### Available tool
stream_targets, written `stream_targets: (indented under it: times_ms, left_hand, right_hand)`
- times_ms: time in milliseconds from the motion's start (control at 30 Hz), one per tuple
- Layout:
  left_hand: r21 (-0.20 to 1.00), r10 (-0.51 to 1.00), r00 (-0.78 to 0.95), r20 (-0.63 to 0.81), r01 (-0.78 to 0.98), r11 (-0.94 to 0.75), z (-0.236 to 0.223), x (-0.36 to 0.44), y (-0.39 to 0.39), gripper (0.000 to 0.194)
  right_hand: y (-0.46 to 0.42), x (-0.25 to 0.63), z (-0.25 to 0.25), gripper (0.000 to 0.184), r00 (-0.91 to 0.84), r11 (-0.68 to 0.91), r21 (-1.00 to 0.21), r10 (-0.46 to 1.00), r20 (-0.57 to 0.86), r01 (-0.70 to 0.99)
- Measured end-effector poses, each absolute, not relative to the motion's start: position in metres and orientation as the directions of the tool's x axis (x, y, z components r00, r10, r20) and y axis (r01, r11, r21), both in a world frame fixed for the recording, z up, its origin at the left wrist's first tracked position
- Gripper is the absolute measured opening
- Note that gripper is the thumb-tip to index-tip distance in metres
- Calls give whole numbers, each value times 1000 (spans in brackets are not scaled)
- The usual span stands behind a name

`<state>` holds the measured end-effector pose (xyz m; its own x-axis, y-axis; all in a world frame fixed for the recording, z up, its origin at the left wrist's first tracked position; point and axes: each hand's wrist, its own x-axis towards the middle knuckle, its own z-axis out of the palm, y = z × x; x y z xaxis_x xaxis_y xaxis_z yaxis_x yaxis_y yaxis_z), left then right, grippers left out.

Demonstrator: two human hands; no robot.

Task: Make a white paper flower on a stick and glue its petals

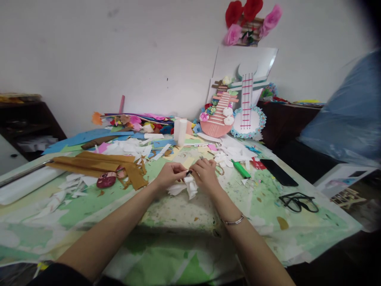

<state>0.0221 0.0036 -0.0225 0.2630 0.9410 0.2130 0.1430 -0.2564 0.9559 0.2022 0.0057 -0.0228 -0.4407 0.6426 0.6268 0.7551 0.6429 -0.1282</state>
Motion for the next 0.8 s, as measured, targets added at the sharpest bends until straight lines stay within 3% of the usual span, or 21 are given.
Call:
stream_targets:
  times_ms: [200, 467, 800]
  left_hand:
    - [927, 928, 255, 271, 190, -322, -26, 24, 4, 24]
    - [977, 939, 294, 179, 59, -205, -22, 21, 3, 32]
    - [979, 946, 266, 187, 31, -202, -22, 20, 6, 29]
  right_hand:
    - [6, 200, -24, 21, -410, 615, -214, 707, 577, 759]
    - [8, 199, -22, 17, -378, 604, -304, 741, 555, 737]
    - [8, 200, -24, 15, -348, 612, -388, 749, 564, 689]
